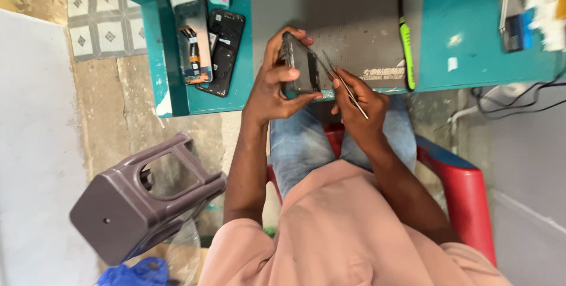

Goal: The person uses tweezers to carefully clean and scrape adhesive residue from the edges of a mobile phone frame and its internal components. The person then picks up a replacement screen and uses a small tool to apply or adjust parts along the frame before fitting the components together.

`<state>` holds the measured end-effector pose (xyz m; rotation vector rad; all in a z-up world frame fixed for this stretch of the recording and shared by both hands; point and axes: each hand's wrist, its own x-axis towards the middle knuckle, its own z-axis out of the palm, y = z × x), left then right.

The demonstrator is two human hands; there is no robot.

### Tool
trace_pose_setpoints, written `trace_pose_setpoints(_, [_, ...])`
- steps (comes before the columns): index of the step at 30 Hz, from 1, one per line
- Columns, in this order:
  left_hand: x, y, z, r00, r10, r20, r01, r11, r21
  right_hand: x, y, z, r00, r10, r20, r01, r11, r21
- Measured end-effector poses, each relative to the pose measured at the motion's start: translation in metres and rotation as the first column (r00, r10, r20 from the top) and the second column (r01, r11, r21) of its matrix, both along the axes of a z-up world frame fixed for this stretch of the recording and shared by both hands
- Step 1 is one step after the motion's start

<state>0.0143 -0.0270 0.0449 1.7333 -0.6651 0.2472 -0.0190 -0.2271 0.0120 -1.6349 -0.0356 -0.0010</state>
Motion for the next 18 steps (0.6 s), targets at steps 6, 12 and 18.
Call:
trace_pose_setpoints(6, [-0.011,-0.001,0.007,1.0,-0.013,0.0,0.013,0.998,0.061,-0.002,0.0,0.001,0.998,0.024,-0.055,-0.017,0.993,0.117])
trace_pose_setpoints(12, [-0.021,-0.007,0.012,0.999,0.033,-0.018,-0.031,0.995,0.095,-0.002,-0.001,-0.001,0.994,0.069,-0.085,-0.052,0.98,0.193])
trace_pose_setpoints(18, [-0.02,-0.011,0.018,0.997,0.072,0.008,-0.072,0.989,0.127,-0.002,-0.003,-0.002,0.99,0.094,-0.102,-0.073,0.979,0.189])
